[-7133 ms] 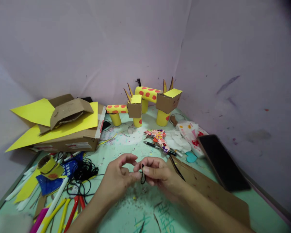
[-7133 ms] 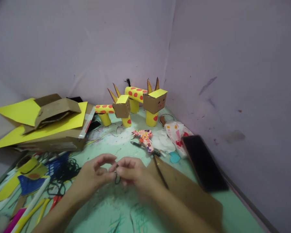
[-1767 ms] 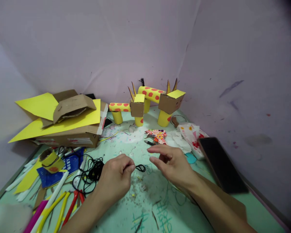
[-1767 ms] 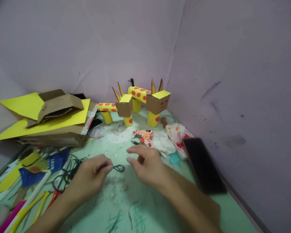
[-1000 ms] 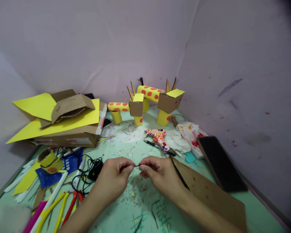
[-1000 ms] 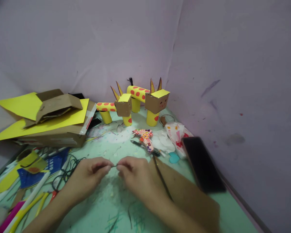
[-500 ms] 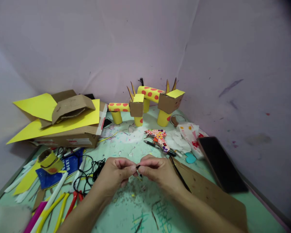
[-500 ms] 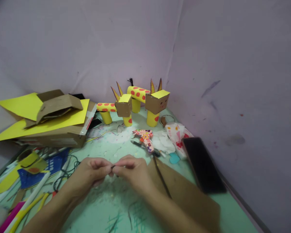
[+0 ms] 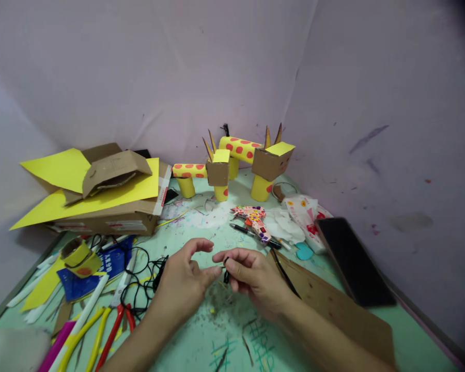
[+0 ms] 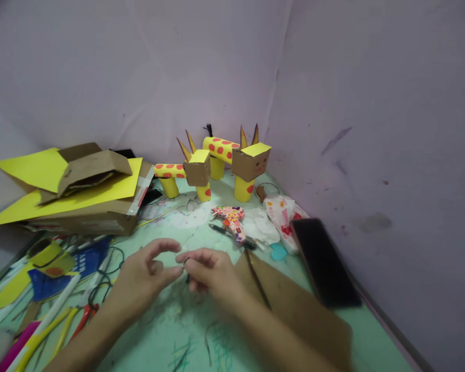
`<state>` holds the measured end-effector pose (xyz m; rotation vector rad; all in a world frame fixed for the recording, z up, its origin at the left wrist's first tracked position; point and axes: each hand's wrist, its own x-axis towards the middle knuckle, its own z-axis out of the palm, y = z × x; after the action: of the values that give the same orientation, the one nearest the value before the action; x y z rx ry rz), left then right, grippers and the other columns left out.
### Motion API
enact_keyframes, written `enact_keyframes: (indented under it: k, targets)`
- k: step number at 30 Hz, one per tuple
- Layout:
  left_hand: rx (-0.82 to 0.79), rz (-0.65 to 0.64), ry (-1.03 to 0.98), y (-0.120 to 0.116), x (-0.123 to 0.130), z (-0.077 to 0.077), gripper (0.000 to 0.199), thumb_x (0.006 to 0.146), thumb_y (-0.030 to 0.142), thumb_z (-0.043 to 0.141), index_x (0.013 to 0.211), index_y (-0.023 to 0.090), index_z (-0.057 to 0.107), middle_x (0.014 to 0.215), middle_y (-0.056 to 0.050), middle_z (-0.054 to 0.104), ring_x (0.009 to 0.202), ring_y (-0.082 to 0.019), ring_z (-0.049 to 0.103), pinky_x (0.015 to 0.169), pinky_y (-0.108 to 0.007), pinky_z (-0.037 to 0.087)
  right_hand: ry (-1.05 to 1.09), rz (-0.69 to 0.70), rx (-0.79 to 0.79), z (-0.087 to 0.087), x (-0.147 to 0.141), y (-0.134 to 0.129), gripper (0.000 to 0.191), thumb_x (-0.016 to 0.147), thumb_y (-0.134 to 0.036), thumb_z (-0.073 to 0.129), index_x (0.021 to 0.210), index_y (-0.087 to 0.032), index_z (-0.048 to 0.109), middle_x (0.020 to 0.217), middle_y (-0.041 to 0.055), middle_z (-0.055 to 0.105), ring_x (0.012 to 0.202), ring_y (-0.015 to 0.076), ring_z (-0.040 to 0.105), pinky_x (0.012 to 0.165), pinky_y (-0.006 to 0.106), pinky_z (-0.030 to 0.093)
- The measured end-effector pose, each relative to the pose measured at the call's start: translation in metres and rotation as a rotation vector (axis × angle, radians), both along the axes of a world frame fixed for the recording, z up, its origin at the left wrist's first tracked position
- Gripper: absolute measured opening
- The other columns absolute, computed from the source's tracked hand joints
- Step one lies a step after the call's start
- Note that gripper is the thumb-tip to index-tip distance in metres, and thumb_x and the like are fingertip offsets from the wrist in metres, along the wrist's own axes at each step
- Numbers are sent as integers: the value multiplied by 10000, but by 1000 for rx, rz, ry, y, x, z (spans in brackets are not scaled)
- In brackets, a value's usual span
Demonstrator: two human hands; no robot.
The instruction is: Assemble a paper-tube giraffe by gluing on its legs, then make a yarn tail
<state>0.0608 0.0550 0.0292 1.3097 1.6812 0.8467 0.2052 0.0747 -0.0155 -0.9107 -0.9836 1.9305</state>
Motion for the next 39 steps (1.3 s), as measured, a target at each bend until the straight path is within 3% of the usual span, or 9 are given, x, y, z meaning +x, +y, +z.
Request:
enact_keyframes:
  k: [2,6,8,12,18,24,29,34,39]
  targets:
    - [61,-33,29,-3,-2,6,284,633,269,678,897,172,636,368,122,305,369,-70,284,384,-187,230,50,36,-20,0,0,0,351,626,-437,751,773,-139,639,452,-56,547,360,38,467,350,148,209]
    - [284,-170,-11,-5,-8,13,131,659,242,671,772,192,715,660,2,610,490,-86,438,465,-212,346,63,85,-74,3,0,0,382,563,-428,790,710,-143,581,528,-36,636,318,27,472,320,144,218]
    - [290,-273,-38,-5,-9,14,126,694,216,644,780,206,737,770,-32,659,587,-117,528,549,-234,404,51,133,-83,5,0,-1,373,550,-414,798,673,-133,585,552,-25,659,309,16,463,314,140,234]
    - [214,-397,-131,-4,-11,13,131,725,233,649,794,209,758,694,-46,652,666,-160,592,619,-263,438,63,195,-128,5,0,-1,381,495,-405,819,607,-118,593,504,-24,654,284,7,436,300,136,247]
    - [215,-408,-256,-4,-14,10,72,684,200,689,664,197,758,616,-29,597,587,-128,543,552,-237,403,118,256,-199,2,0,-2,347,446,-345,843,592,-98,649,491,0,668,265,6,443,279,124,242]
    - [270,-391,-218,-4,-13,6,114,693,196,669,593,158,710,587,-27,582,577,-129,528,551,-243,386,104,238,-199,3,-1,-2,317,469,-343,833,590,-103,667,509,2,674,276,9,454,277,130,238]
    - [306,-397,-94,-1,-12,3,192,752,235,576,580,153,601,605,-17,547,593,-132,502,562,-248,369,35,202,-116,2,0,-1,293,547,-361,800,634,-106,686,547,-8,664,311,6,443,314,147,251]
    - [352,-403,106,0,-13,-2,220,823,251,463,624,170,509,653,-7,513,618,-131,474,589,-252,357,-113,174,94,4,2,-1,315,623,-432,737,647,-121,697,474,-52,556,352,16,398,371,173,264]
    - [323,-325,39,0,-12,-3,213,823,262,461,629,176,480,649,3,509,632,-126,483,595,-240,370,-194,178,181,-2,-1,-1,378,648,-511,682,613,-135,663,425,-72,455,368,31,347,392,189,248]
